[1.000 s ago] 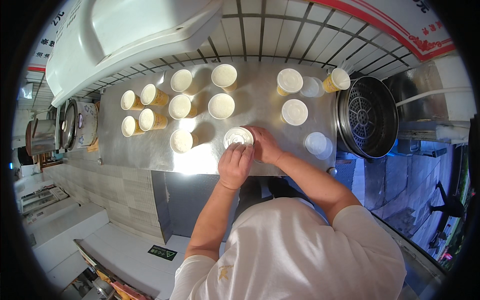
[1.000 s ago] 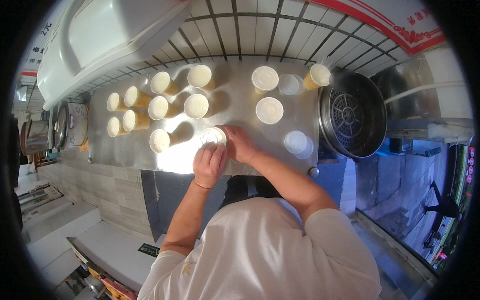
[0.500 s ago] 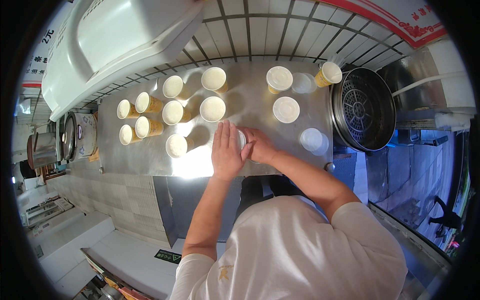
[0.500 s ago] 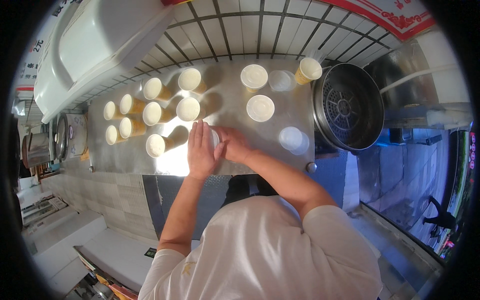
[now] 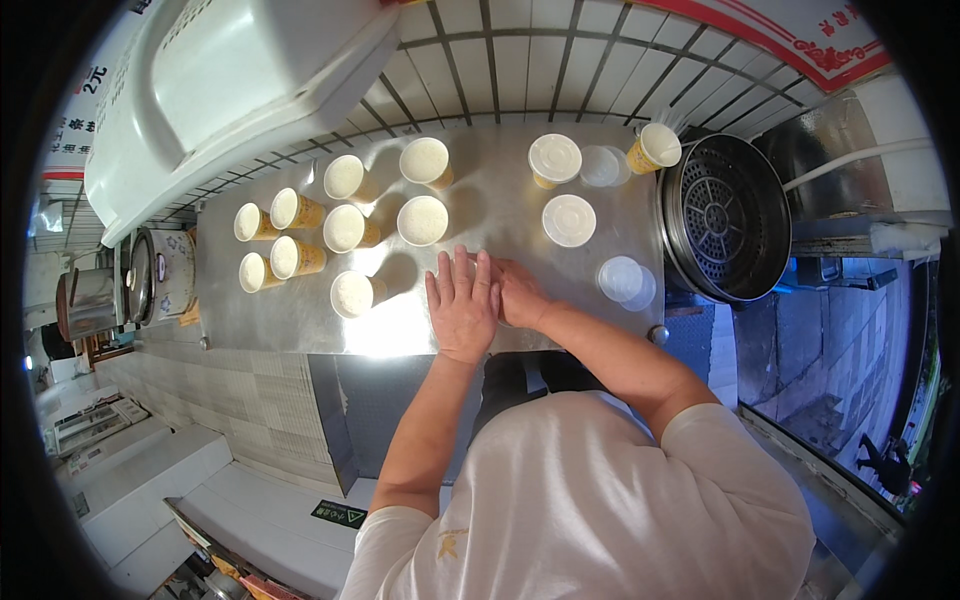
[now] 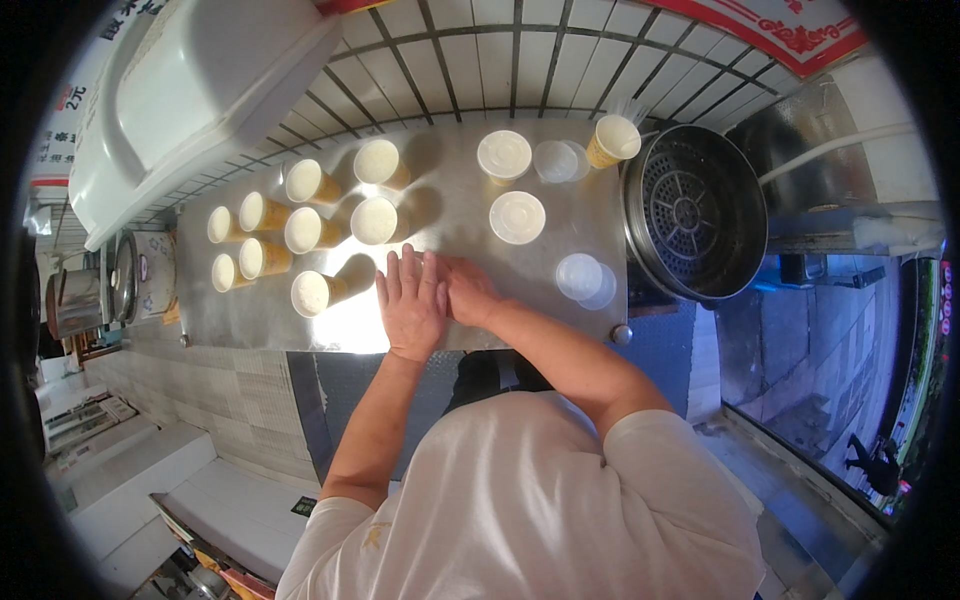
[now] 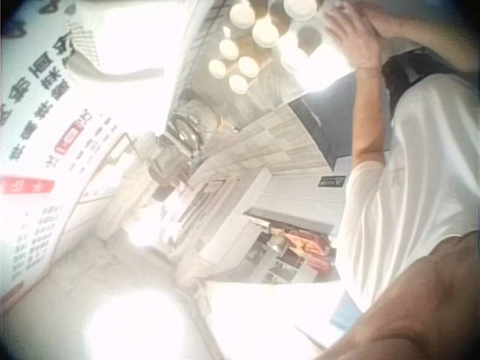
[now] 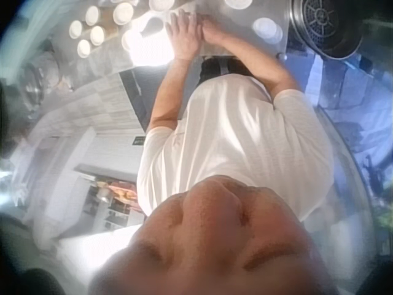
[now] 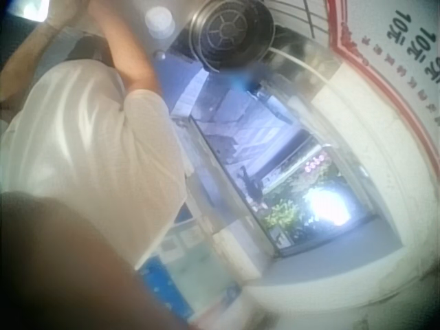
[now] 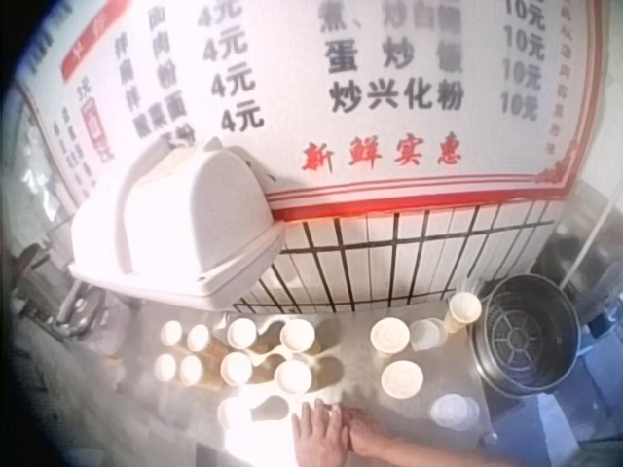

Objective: The person pours a white liquid from a large dispenser into multiple paper cups arranged on a stainless steel counter. After filling, the person places plastic lids on each cup, pressing them down to seal. The filled and sealed cups are then grouped on the counter.

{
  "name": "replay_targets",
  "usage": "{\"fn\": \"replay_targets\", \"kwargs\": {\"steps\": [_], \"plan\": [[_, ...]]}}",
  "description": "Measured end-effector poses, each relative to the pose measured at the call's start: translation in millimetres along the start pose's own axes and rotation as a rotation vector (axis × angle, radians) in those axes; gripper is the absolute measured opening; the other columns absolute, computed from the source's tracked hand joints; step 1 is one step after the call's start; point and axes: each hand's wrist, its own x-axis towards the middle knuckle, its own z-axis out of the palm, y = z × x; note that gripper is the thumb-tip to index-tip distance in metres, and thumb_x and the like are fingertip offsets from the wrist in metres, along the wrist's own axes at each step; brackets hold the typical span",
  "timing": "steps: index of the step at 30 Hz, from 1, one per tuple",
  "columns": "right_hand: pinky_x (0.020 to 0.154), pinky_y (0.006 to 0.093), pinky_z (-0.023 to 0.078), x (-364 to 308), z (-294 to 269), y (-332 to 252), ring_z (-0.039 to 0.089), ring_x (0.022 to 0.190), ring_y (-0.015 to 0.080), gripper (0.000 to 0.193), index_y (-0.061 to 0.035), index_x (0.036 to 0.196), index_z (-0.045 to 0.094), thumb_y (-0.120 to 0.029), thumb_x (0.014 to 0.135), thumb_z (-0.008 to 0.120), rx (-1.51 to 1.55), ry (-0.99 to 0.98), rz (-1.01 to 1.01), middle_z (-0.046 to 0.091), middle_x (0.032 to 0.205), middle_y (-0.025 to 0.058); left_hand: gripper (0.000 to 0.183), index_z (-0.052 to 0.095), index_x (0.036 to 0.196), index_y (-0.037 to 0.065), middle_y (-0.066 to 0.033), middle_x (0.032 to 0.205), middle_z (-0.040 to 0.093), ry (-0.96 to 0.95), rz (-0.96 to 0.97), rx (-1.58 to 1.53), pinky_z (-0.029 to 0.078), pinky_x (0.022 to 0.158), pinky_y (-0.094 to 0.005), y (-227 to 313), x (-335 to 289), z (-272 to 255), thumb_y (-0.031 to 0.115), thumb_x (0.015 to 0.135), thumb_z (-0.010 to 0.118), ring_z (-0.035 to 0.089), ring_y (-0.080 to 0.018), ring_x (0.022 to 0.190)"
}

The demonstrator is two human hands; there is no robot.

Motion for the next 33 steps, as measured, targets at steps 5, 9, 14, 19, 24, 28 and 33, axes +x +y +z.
{"fn": "replay_targets", "kwargs": {"steps": [5, 9, 14, 19, 24, 28, 33], "plan": [[0.104, 0.0474, 0.045, -5.4, -3.9, -9.6, 0.055, 0.124, 0.0371, 0.074, -0.0142, 0.143, 0.048, -0.034, 0.079, 0.079, -0.014, 0.123, -0.001, 0.057, 0.136, 0.0148, 0.051, 0.046, 0.143, 0.001, -0.0232, 0.142, 0.049, 0.08, -0.649, -0.655, 0.046, 0.102, -0.0458, -2.1, -9.2, -18.5, 0.025, 0.099, 0.057, 0.055, -0.0347, 0.124], [0.103, 0.0466, 0.046, -26.0, -3.7, -11.5, 0.055, 0.123, 0.0364, 0.07, -0.0122, 0.14, 0.05, -0.032, 0.079, 0.079, -0.096, 0.245, 0.077, 0.058, 0.133, 0.0139, 0.04, 0.05, 0.136, 0.0, -0.014, 0.124, 0.061, -0.185, -1.107, -1.453, 0.055, 0.079, -0.0306, -13.3, -9.4, -17.1, 0.025, 0.105, 0.05, 0.065, -0.018, 0.099], [0.095, 0.044, 0.049, -87.3, -21.6, -1.0, 0.058, 0.113, 0.033, 0.053, -0.0104, 0.128, 0.06, -0.029, 0.08, 0.077, -0.223, 0.403, 0.014, 0.06, 0.12, 0.011, 0.039, 0.051, 0.135, 0.001, -0.0105, 0.116, 0.064, -0.099, -1.031, -1.58, 0.056, 0.073, -0.0292, -3.7, 19.1, 9.0, 0.024, 0.103, 0.053, 0.065, -0.0173, 0.094], [0.089, 0.0421, 0.051, -125.1, -17.0, 4.7, 0.06, 0.106, 0.0291, 0.043, -0.0119, 0.119, 0.065, -0.027, 0.081, 0.076, -0.301, 0.398, 0.073, 0.06, 0.114, 0.0073, 0.036, 0.054, 0.129, 0.003, -0.0088, 0.111, 0.064, 0.021, -1.02, -1.559, 0.054, 0.069, -0.0281, 15.4, 88.2, 37.3, 0.025, 0.101, 0.058, 0.064, -0.0164, 0.085], [0.084, 0.0431, 0.053, -136.4, -10.7, 12.3, 0.063, 0.1, 0.03, 0.035, -0.0127, 0.113, 0.066, -0.026, 0.082, 0.075, -0.264, 0.437, 0.155, 0.061, 0.11, 0.0071, 0.038, 0.055, 0.129, 0.0, -0.0127, 0.11, 0.065, 0.03, -0.936, -1.522, 0.055, 0.068, -0.0305, 11.2, 152.3, 56.9, 0.027, 0.101, 0.055, 0.066, -0.0202, 0.08], [0.079, 0.043, 0.054, -123.9, -6.0, 15.3, 0.066, 0.094, 0.0318, 0.029, -0.0116, 0.107, 0.067, -0.027, 0.084, 0.073, -0.164, 0.401, 0.31, 0.065, 0.103, 0.0087, 0.038, 0.059, 0.119, -0.001, -0.009, 0.098, 0.066, 0.023, -1.023, -1.447, 0.051, 0.062, -0.0278, 7.5, 162.3, 60.2, 0.032, 0.1, 0.057, 0.062, -0.0143, 0.075], [0.076, 0.0428, 0.055, -93.1, -5.9, 14.9, 0.069, 0.087, 0.0325, 0.023, -0.01, 0.098, 0.068, -0.031, 0.087, 0.069, -0.167, 0.328, 0.421, 0.071, 0.095, 0.0101, 0.039, 0.066, 0.114, 0.001, -0.0119, 0.094, 0.068, -0.017, -0.735, -0.9, 0.053, 0.072, -0.0355, 10.8, 66.6, 42.1, 0.035, 0.097, 0.06, 0.066, -0.0244, 0.082]]}}
